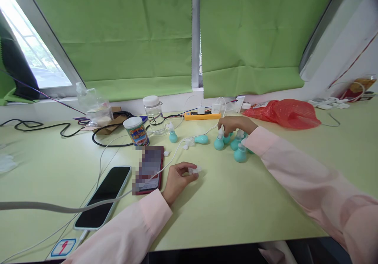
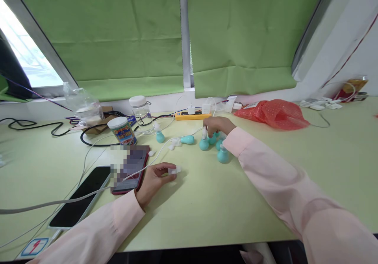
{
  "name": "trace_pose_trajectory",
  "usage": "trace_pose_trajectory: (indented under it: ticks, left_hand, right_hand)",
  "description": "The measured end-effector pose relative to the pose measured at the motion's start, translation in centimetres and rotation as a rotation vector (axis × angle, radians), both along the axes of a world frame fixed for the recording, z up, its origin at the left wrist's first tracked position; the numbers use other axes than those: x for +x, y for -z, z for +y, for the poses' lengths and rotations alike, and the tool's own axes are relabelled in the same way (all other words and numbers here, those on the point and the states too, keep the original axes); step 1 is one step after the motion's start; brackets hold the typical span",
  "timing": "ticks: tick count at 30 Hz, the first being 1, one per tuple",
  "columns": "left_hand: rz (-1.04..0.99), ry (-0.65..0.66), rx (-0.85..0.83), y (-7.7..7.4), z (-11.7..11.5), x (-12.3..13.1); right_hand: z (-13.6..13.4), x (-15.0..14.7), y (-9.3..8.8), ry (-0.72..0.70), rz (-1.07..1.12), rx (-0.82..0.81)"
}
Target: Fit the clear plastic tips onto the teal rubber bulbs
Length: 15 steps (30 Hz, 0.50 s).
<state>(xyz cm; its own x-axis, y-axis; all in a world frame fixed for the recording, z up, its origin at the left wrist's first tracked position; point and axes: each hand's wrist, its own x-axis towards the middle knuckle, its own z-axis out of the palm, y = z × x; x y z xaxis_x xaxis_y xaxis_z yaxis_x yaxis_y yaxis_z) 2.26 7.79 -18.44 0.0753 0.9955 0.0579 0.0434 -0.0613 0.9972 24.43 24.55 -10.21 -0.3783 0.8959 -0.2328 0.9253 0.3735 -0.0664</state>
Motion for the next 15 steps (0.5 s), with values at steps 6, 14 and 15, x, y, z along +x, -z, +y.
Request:
trace_pose_trajectory:
  ticks: [6, 14, 15]
  left_hand:
    - [-0.136, -0.003, -0.103, -0.4, -0.2, 0.2]
    - [-0.108, -0.087, -0.046, -0.4, 0.0, -0.1]
    - [-0.099, -0.101, -0.023, -0.3, 0.1, -0.2]
  right_hand:
    - [-0.6, 0.7, -0.6, 0.012, 0.059, 0.122]
    - [-8.9, -1.5, -6.6, -0.144, 0.370, 0.472]
    - [-10.0, -2.1, -6.2, -0.220, 0.406, 0.351]
